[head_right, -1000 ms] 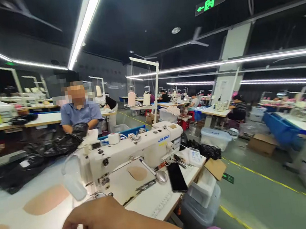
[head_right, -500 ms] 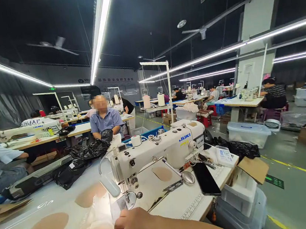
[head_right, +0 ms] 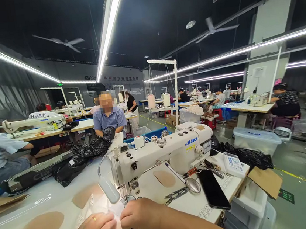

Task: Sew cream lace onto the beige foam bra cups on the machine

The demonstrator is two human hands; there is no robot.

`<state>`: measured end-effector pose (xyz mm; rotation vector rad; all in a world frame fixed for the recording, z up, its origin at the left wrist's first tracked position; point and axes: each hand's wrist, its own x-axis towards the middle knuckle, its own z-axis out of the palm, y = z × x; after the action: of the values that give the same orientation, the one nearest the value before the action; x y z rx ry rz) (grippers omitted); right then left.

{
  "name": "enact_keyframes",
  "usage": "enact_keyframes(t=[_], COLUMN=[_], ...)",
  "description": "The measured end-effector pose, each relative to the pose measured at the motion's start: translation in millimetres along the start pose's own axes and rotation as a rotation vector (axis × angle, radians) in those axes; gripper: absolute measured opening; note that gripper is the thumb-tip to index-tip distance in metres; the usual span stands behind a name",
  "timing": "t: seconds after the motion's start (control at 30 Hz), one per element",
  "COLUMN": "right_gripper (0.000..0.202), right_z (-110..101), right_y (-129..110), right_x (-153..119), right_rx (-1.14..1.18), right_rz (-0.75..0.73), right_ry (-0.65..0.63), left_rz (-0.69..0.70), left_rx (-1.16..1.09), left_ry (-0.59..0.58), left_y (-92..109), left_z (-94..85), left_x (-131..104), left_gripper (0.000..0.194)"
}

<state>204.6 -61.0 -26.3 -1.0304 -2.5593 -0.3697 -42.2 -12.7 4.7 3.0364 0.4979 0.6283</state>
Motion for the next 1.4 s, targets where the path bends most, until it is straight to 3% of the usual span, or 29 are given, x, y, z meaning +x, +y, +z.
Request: enact_keyframes(t=[0.33, 0.47, 0.6, 0.83, 1.0, 1.17, 1.4], right_gripper=[0.037, 0.034, 0.032, 0.032, 0.03, 0.03, 0.028], right_z=[-29.3, -32.9, -37.4, -41.1, -41.0, -41.4, -41.3], right_y=[-13.6, -14.1, -14.1, -16.9, -16.6, -15.1, -16.8], right_x=[-23.2, -26.2, -26.5, -25.9, -26.1, -26.5, -24.9], right_rx=[0.222, 0.272, 0.265, 0.271, 0.251, 0.267, 0.308], right_rz=[0.108, 0.095, 0.101, 0.116, 0.103, 0.113, 0.192], right_ry=[0.015, -0.016, -0.044, -0.07, -0.057, -0.046, -0.081], left_rz=[-0.047, -0.042, -0.04, -0.029, -0.056, -0.059, -0.035], left_rx=[0.024, 0.04, 0.049, 0.123, 0.125, 0.101, 0.02], left_ry=[0.002, -0.043, 0.017, -0.094, -0.111, -0.081, 0.056], left_y=[26.2, 30.6, 34.6, 43.6, 47.1, 47.2, 46.2], left_z=[0.0, 3.0, 8.1, 6.7, 9.9, 14.3, 17.3], left_x=[0.2, 2.1, 3.2, 10.5, 11.6, 10.8, 6.9], left_gripper=[0.023, 0.026, 0.029, 0.026, 0.021, 0.022, 0.027])
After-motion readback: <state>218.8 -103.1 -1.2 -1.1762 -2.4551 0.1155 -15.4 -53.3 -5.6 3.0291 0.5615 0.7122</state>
